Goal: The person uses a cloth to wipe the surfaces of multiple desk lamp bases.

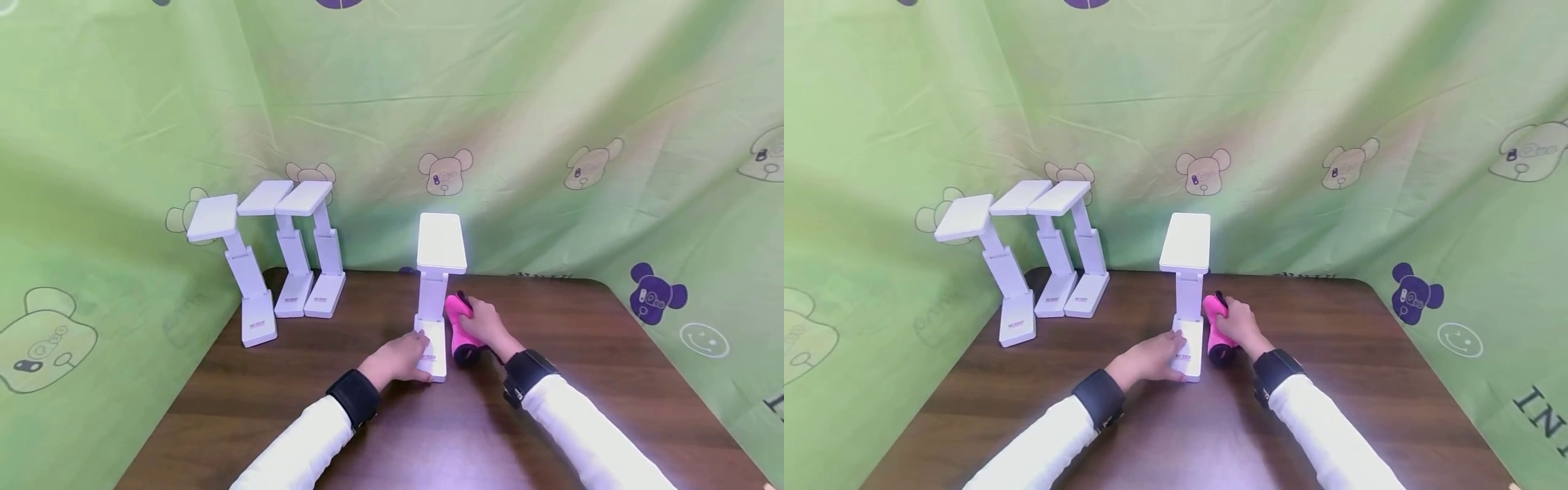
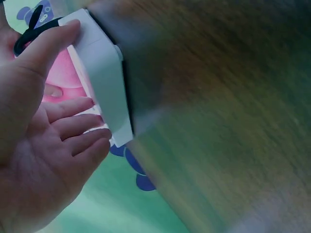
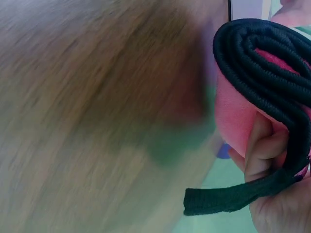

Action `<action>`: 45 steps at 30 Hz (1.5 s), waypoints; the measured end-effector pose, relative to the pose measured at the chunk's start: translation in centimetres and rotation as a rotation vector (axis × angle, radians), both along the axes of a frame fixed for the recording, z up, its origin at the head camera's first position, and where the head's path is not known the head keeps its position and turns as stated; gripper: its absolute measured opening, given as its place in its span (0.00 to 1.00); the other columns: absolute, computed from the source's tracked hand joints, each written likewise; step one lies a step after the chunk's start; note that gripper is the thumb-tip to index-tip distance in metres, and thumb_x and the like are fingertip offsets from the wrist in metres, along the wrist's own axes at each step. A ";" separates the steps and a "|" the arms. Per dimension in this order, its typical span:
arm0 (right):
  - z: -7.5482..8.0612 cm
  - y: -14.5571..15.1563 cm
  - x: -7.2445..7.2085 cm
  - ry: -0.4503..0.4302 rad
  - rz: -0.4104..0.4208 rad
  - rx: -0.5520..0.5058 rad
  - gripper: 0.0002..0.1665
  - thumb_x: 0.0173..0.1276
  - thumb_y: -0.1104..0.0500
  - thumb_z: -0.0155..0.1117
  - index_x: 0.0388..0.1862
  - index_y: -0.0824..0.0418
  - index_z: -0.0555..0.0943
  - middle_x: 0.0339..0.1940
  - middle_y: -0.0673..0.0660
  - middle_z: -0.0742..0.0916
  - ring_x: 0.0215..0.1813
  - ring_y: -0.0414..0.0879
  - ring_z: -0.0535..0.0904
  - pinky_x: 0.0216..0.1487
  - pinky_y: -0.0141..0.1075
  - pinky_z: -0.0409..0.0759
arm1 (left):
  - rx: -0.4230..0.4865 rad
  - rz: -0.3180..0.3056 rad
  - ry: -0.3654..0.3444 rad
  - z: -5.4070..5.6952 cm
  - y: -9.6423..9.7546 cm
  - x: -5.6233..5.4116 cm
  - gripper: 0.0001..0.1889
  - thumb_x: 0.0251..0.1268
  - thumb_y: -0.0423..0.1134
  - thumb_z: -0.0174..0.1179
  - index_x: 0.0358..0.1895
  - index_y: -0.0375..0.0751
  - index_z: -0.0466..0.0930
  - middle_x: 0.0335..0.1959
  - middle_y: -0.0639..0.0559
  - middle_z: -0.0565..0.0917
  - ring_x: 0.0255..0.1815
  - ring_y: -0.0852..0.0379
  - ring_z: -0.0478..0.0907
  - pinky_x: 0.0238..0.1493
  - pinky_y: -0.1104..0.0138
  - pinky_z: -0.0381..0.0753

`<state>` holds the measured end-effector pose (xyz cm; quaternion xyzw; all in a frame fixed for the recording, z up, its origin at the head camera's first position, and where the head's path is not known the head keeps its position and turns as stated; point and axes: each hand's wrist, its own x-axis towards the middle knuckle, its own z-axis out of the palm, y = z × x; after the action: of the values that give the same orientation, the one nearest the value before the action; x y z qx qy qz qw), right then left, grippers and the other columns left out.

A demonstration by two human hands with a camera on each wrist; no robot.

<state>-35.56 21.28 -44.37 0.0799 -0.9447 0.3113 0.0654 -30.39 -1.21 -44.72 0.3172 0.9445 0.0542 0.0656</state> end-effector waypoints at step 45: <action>3.2 1.4 8.4 -0.271 0.573 0.230 0.25 0.64 0.61 0.68 0.60 0.67 0.81 0.37 0.50 0.84 0.35 0.41 0.77 0.39 0.38 0.78 | 0.047 -0.031 -0.009 -0.4 -1.1 -0.2 0.41 0.64 0.59 0.66 0.75 0.42 0.68 0.75 0.42 0.69 0.75 0.47 0.66 0.73 0.60 0.67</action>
<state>-27.14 22.66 -41.19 0.3068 -0.9129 0.2163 -0.1605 -30.55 -2.31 -45.11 0.3331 0.9376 0.0769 0.0633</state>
